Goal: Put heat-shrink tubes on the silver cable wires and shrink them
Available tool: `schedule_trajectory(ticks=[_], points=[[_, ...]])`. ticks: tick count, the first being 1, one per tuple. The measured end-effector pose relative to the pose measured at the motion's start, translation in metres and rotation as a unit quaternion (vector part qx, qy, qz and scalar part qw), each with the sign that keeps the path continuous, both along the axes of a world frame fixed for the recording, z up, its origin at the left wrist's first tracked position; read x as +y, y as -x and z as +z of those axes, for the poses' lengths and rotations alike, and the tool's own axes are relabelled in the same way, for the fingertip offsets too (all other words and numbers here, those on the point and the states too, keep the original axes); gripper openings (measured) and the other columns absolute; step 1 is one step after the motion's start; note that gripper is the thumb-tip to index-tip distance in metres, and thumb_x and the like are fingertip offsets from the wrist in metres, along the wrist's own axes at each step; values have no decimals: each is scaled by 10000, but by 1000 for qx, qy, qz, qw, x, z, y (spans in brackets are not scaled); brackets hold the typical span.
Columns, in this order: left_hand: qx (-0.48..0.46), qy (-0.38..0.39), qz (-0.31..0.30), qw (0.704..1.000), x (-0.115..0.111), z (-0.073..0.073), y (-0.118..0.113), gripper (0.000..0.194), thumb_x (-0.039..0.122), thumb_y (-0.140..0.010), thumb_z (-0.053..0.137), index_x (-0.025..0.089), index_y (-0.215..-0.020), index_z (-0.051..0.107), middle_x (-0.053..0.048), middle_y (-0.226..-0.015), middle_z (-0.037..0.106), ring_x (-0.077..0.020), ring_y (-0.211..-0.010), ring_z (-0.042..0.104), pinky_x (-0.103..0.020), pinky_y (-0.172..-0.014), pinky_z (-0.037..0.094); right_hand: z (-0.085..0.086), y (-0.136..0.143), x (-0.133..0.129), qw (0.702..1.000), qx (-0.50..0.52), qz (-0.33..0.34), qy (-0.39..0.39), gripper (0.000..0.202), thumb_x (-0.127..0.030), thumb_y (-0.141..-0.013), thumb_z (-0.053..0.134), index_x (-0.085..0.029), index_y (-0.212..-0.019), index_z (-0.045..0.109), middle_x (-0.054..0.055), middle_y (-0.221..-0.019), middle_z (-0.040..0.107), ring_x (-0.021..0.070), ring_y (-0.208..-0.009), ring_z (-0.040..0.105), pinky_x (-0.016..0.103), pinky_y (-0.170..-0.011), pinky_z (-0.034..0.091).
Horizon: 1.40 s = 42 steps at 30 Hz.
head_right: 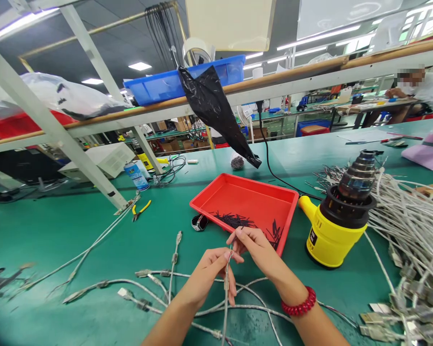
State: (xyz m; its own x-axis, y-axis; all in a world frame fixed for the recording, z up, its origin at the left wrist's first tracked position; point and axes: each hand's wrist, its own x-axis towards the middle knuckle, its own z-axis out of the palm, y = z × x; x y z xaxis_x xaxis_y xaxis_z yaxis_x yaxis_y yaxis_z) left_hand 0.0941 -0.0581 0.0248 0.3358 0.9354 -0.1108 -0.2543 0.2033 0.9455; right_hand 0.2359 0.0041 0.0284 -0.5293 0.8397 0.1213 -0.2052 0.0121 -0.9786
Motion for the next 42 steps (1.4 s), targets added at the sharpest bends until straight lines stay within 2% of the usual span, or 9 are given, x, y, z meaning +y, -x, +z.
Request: schedule_trajectory(ticks=[7,19,24,28,32,34,36,39,42], points=[[5,-5,0,1000,0,-1,0,431,467,-876,516,60,-961,630,-70,-499,661,-155,-363,601,-179,-381,389,1,1,-1,999,12,10,29,468,-604,-759,603,-138,-716,621,-17,-591,533,82,-466,517,228,-499,444],[5,-6,-2,1000,0,-2,1,462,488,-864,525,50,-960,636,-72,-502,657,-158,-364,597,-189,-393,396,-2,1,0,999,10,28,43,469,-607,-754,607,-139,-728,608,-16,-571,554,101,-470,560,227,-497,443],[3,-3,-8,1000,1,-1,0,468,504,-860,525,60,-949,644,-73,-504,659,-156,-364,594,-194,-394,409,-3,0,1,999,-13,28,13,467,-594,-771,595,-137,-676,604,-4,-538,560,101,-467,536,226,-492,438],[5,-7,8,1000,1,1,0,447,497,-857,535,74,-934,657,-56,-490,651,-136,-355,581,-182,-397,407,-4,-1,3,1000,-13,19,-17,426,-550,-778,616,-136,-685,655,10,-602,583,96,-507,526,232,-533,450],[17,-8,21,1000,1,4,1,478,530,-840,533,74,-874,671,-50,-480,637,-125,-361,577,-185,-426,420,-7,-2,5,998,-11,0,-63,427,-506,-788,628,-140,-572,671,36,-614,595,102,-545,524,230,-540,434],[24,0,15,1000,1,5,2,541,586,-837,485,79,-860,670,-79,-544,666,-141,-417,614,-204,-471,450,-9,-1,5,998,-8,-9,-67,414,-500,-794,625,-146,-592,697,24,-570,563,99,-540,512,222,-523,416],[41,4,-3,999,1,7,6,538,603,-797,526,92,-882,672,-120,-714,711,-170,-546,668,-225,-526,475,-10,-1,5,998,-8,-14,-61,392,-498,-794,627,-150,-640,719,1,-536,519,84,-496,487,214,-485,387],[129,-28,-17,991,1,9,11,424,450,-643,765,120,-897,687,-109,-896,709,-196,-773,683,-211,-603,463,-11,-1,5,999,-10,-3,-47,385,-495,-777,646,-143,-633,708,-19,-514,487,70,-418,458,214,-425,346],[223,-72,-23,972,-1,10,11,376,340,-571,832,133,-857,703,-71,-862,696,-194,-832,651,-202,-619,430,-13,-2,5,999,-18,5,-37,376,-483,-762,666,-136,-620,689,-18,-511,497,71,-405,459,211,-410,335]])
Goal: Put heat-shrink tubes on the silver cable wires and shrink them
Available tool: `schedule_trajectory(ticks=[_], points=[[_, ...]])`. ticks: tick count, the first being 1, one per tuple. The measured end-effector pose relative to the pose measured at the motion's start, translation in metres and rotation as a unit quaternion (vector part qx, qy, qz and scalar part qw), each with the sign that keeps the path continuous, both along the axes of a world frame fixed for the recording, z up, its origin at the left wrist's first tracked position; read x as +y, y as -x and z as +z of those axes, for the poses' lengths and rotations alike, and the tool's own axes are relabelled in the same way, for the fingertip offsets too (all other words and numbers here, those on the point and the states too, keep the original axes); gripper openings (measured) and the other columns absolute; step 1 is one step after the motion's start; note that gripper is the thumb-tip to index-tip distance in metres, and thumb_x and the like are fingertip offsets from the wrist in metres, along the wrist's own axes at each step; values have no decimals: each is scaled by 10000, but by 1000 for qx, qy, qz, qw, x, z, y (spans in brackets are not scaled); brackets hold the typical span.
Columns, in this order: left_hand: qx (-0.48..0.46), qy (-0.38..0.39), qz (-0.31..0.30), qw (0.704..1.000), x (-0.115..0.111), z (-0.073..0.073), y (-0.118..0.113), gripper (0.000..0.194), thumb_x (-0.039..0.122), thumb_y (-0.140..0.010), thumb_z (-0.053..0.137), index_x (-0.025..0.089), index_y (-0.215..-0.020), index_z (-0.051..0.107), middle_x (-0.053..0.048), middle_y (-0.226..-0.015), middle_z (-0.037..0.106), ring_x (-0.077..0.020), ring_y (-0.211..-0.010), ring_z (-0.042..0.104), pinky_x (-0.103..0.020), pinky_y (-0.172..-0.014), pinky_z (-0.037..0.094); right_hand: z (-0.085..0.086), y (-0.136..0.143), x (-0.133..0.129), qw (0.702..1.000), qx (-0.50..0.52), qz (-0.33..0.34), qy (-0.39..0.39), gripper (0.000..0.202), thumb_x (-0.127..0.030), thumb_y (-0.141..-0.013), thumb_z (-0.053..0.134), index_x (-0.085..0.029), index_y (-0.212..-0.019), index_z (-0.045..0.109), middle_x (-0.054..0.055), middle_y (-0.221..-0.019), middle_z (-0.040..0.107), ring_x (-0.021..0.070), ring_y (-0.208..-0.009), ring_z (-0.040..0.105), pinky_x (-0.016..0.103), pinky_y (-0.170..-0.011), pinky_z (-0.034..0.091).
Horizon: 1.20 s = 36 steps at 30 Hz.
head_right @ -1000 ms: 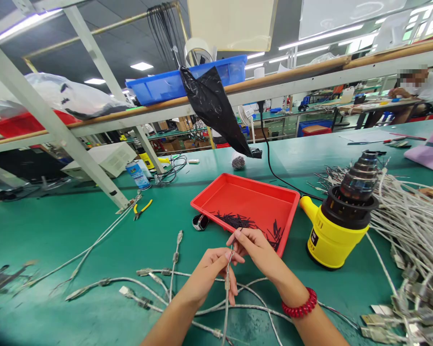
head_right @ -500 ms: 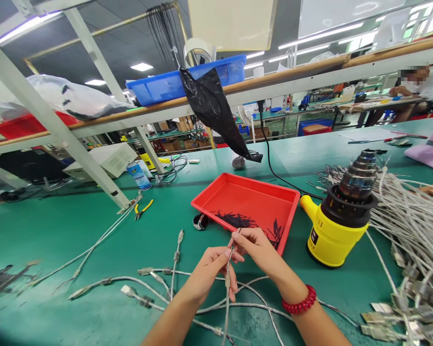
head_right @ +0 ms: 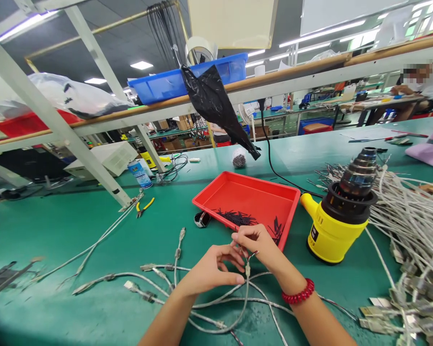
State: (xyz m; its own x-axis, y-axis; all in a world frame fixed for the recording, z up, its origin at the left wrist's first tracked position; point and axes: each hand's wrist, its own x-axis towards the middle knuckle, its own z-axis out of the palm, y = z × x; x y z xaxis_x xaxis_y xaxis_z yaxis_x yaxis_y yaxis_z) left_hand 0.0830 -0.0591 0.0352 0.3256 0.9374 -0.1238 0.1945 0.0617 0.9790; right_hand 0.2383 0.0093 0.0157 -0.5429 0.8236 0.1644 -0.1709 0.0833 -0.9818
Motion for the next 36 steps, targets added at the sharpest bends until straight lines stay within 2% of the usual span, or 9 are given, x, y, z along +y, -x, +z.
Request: schedule_trajectory(ticks=[4,8,11,15,19,22,26,31,36], points=[[36,-12,-37,999,-4,-8,-11,280,346,-621,790,129,-782,716,-48,-763,681,-166,-727,613,-224,-632,435,-3,1,1,1000,-10,4,7,371,-477,-768,662,-131,-640,698,-15,-498,496,68,-422,450,201,-414,330],[-53,67,-52,995,-6,-16,-20,281,387,-712,694,110,-756,693,-61,-692,673,-152,-620,612,-258,-644,473,-1,1,1,1000,-11,13,5,385,-497,-750,670,-131,-637,712,-6,-512,501,76,-441,467,204,-423,342],[-119,114,-48,985,-5,-13,-19,361,442,-721,680,95,-822,681,-83,-692,683,-142,-556,626,-229,-581,467,4,-1,0,1000,-11,10,2,413,-528,-747,660,-136,-627,708,-3,-506,505,76,-438,456,212,-438,356],[-155,116,-69,979,-2,-6,-12,423,466,-761,643,78,-927,680,-108,-671,693,-132,-482,624,-197,-520,438,6,-4,-1,1000,-10,12,5,434,-543,-766,636,-131,-648,706,-4,-516,510,70,-434,443,220,-462,367],[-173,115,-84,975,-2,-3,-8,446,479,-781,626,71,-954,677,-121,-669,698,-143,-446,619,-214,-511,450,2,-3,-1,998,-2,43,49,434,-539,-782,621,-127,-680,709,13,-546,543,82,-480,476,214,-482,365],[-174,115,-65,976,-2,-1,-7,457,494,-764,643,67,-924,670,-117,-647,693,-156,-447,622,-221,-503,449,-2,-1,-1,993,31,62,99,452,-567,-778,604,-134,-694,704,32,-613,576,98,-534,513,217,-510,398],[-167,108,-13,980,1,-2,-7,453,501,-733,667,73,-880,649,-98,-613,683,-160,-441,621,-221,-490,442,-4,3,1,978,91,54,177,556,-650,-823,454,-151,-896,688,44,-743,599,110,-559,547,224,-499,433],[-160,76,63,982,4,-6,-9,436,507,-706,688,94,-820,610,-84,-631,688,-158,-441,622,-227,-490,449,-4,8,1,979,155,-26,128,437,-582,-807,541,-200,-1014,587,7,-774,569,87,-487,498,223,-440,427],[-155,79,59,983,4,-6,-10,429,512,-707,685,104,-800,590,-85,-623,685,-164,-439,621,-234,-489,451,-5,10,-2,983,143,-29,108,410,-477,-762,659,-193,-1040,557,0,-771,554,73,-497,476,209,-448,408]])
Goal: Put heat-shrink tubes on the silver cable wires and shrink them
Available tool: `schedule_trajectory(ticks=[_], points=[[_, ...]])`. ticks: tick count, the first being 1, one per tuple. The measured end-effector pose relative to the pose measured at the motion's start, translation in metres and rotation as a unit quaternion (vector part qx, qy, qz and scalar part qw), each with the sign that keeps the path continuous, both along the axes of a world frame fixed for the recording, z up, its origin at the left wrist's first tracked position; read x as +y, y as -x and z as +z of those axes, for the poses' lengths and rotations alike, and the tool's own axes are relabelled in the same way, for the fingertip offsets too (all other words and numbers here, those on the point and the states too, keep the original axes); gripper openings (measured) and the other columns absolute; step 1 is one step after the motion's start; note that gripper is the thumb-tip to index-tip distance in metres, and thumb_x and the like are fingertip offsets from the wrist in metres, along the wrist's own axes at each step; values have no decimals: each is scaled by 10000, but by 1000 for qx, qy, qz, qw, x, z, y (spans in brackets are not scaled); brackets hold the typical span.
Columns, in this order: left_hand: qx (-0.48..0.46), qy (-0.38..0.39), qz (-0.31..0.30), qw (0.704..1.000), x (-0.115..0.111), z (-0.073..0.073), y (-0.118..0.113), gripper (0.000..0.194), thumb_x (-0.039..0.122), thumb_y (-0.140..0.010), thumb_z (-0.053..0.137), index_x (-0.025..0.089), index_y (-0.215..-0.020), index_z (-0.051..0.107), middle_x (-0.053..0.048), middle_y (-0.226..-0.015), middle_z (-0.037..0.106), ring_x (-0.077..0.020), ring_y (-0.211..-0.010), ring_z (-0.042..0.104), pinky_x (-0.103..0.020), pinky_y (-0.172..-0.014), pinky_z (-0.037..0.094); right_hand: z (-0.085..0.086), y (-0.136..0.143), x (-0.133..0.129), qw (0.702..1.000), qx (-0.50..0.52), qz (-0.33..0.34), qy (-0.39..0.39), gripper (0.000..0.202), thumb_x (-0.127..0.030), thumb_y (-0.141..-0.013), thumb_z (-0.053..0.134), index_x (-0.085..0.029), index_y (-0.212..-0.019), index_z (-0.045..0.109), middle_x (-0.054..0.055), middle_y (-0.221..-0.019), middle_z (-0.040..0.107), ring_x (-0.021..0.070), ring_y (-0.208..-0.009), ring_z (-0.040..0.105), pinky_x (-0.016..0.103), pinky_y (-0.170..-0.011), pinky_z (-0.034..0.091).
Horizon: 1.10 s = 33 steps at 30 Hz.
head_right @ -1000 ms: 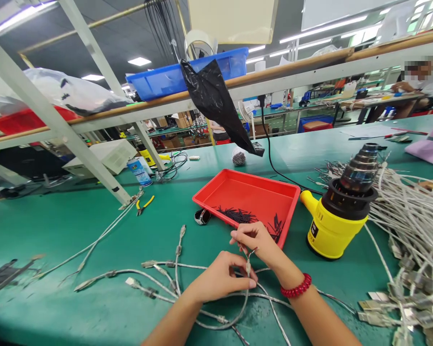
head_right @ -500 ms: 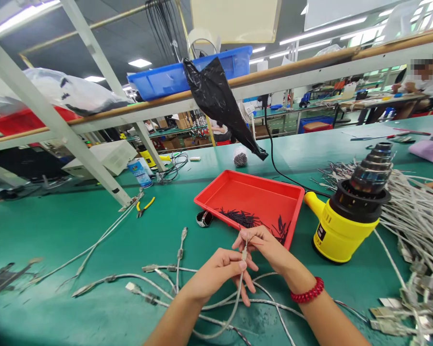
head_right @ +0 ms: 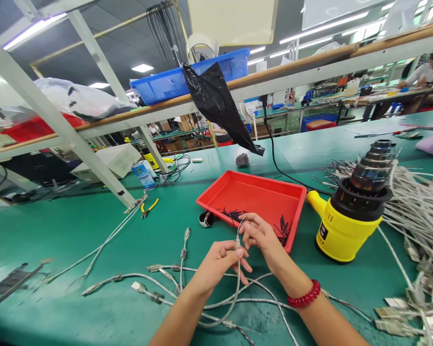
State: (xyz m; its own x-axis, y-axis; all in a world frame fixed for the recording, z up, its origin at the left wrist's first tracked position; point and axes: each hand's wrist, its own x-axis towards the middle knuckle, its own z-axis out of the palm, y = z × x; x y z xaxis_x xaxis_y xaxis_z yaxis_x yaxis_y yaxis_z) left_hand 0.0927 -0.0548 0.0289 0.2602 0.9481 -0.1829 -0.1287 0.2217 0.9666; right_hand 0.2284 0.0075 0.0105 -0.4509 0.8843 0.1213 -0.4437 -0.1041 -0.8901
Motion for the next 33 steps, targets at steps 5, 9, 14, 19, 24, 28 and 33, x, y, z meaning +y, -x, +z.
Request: schedule_trajectory(ticks=[5,9,14,19,24,28,33], points=[[-7,18,-17,1000,-1,1,-2,446,521,-691,699,99,-788,590,-80,-595,676,-158,-435,616,-231,-481,454,2,1,-2,999,-34,-14,-35,348,-409,-726,719,-180,-946,579,-24,-735,528,54,-484,470,198,-459,376],[-14,20,-28,999,-1,1,-2,432,510,-698,697,100,-783,589,-78,-588,676,-154,-424,614,-216,-460,438,5,1,-2,997,-66,-17,-40,331,-426,-695,736,-165,-831,584,-33,-638,513,71,-481,469,208,-457,368],[-18,25,-45,999,-2,-1,-1,408,485,-723,685,95,-804,595,-91,-619,690,-153,-423,621,-205,-452,423,7,2,-3,996,-72,-34,-38,342,-445,-655,746,-160,-713,565,-32,-603,503,71,-459,456,215,-446,355],[-12,16,-46,999,-3,3,-1,395,484,-746,660,100,-811,595,-82,-600,682,-152,-412,614,-207,-452,425,5,3,-2,995,-72,-39,-49,329,-444,-677,720,-166,-692,545,-44,-518,475,78,-441,435,214,-433,336],[1,3,-40,999,-3,8,2,396,480,-765,635,93,-850,623,-74,-609,679,-153,-409,609,-225,-477,441,4,3,-2,996,-55,-33,-55,315,-426,-680,720,-178,-706,528,-48,-516,476,84,-449,437,220,-439,356],[6,-1,-37,999,-3,8,3,400,471,-772,629,87,-884,633,-72,-612,678,-149,-420,612,-222,-491,444,5,4,-4,997,-55,-18,-56,319,-425,-691,718,-179,-728,518,-45,-544,497,74,-432,432,219,-433,356],[0,-1,-35,999,-2,8,2,380,463,-769,634,92,-850,623,-67,-607,675,-143,-425,614,-209,-487,439,4,4,-4,998,-43,-6,-51,299,-402,-704,714,-172,-745,527,-47,-549,501,69,-437,442,211,-440,359]])
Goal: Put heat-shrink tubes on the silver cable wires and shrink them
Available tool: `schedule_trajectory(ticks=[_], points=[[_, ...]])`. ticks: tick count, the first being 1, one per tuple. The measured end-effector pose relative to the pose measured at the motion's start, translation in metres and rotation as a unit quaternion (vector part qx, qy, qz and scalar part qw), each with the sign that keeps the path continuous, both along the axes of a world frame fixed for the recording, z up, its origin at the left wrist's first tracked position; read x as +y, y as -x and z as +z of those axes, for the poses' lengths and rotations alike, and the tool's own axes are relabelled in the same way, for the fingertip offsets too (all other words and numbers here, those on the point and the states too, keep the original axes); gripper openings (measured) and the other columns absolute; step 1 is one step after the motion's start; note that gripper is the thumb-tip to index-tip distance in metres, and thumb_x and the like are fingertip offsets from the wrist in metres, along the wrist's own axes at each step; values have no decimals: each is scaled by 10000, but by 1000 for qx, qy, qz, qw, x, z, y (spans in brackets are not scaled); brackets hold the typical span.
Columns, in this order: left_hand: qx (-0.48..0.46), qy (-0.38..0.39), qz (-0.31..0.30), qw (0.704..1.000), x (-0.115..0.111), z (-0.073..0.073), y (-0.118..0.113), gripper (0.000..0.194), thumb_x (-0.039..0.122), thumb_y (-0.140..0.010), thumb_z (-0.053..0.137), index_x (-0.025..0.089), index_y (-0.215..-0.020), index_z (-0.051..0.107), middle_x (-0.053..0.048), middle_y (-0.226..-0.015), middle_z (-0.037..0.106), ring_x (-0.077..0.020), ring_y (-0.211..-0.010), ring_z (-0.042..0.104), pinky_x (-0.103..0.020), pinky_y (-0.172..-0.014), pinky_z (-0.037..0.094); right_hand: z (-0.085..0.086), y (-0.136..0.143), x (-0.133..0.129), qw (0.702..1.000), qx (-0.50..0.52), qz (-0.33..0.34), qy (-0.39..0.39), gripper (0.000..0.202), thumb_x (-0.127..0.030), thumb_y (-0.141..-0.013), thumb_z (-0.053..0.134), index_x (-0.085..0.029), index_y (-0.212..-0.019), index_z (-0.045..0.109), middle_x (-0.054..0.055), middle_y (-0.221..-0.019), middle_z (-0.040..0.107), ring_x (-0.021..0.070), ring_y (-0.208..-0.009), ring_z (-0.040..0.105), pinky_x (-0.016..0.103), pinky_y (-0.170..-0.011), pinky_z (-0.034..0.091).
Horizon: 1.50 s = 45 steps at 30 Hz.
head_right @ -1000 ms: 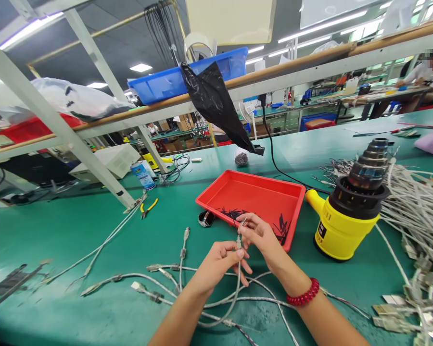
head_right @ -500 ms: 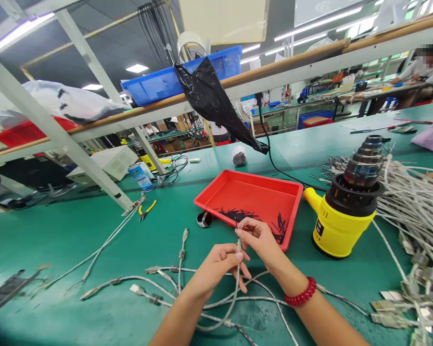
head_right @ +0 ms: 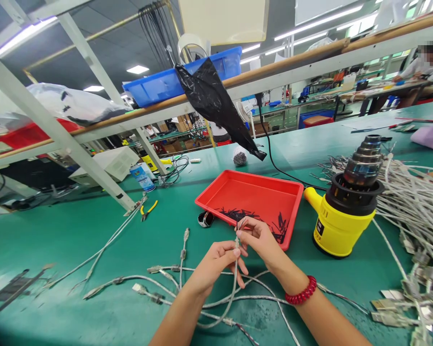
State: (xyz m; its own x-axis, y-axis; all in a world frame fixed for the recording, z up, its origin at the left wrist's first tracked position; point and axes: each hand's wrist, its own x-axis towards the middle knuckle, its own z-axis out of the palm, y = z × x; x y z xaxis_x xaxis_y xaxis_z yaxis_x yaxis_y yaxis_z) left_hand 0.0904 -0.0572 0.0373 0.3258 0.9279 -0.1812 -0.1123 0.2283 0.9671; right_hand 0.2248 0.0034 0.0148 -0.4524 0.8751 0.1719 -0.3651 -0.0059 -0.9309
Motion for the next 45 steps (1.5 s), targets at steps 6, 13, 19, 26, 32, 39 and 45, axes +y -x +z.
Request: schedule_trajectory(ticks=[6,13,19,26,32,39,45], points=[[12,6,-12,1000,0,1,1,397,484,-756,639,94,-832,618,-63,-570,664,-150,-413,609,-208,-468,414,3,0,-2,999,8,13,38,306,-455,-754,655,-165,-796,569,-44,-556,478,74,-443,436,204,-411,372],[-13,14,-27,999,0,-1,2,370,474,-750,655,111,-787,591,-55,-564,665,-147,-407,611,-190,-435,401,4,0,-3,999,4,20,24,341,-460,-726,706,-174,-756,522,-51,-561,505,63,-419,453,196,-404,366],[-23,14,-29,999,0,-1,6,333,436,-779,636,106,-808,599,-57,-581,672,-144,-427,625,-184,-450,415,6,-1,-3,1000,4,15,13,346,-454,-723,714,-162,-736,530,-46,-554,512,67,-447,477,196,-434,380],[-36,16,-30,999,1,-2,7,312,416,-789,636,107,-794,600,-55,-586,672,-141,-424,625,-181,-433,416,9,-3,-4,1000,-3,6,-9,332,-447,-722,717,-158,-720,552,-41,-555,513,77,-458,492,211,-458,405],[-17,24,-25,999,1,-2,9,359,452,-752,671,100,-786,607,-58,-572,668,-146,-418,618,-191,-441,418,6,-2,-4,999,14,28,24,298,-425,-743,693,-154,-742,567,-18,-623,548,81,-467,508,212,-445,427],[-10,25,-30,999,0,-2,10,352,446,-762,666,99,-810,627,-62,-587,677,-140,-420,618,-186,-455,416,-2,-1,1,999,-7,-46,-27,287,-358,-765,659,-204,-991,571,5,-884,565,58,-490,514,216,-467,457],[-9,-23,2,1000,2,-3,13,345,436,-791,641,94,-836,651,-73,-614,682,-145,-443,627,-197,-483,448,4,-4,-7,961,-145,-105,-212,227,-355,-898,495,-185,-854,639,55,-869,593,153,-781,590,251,-634,497]])
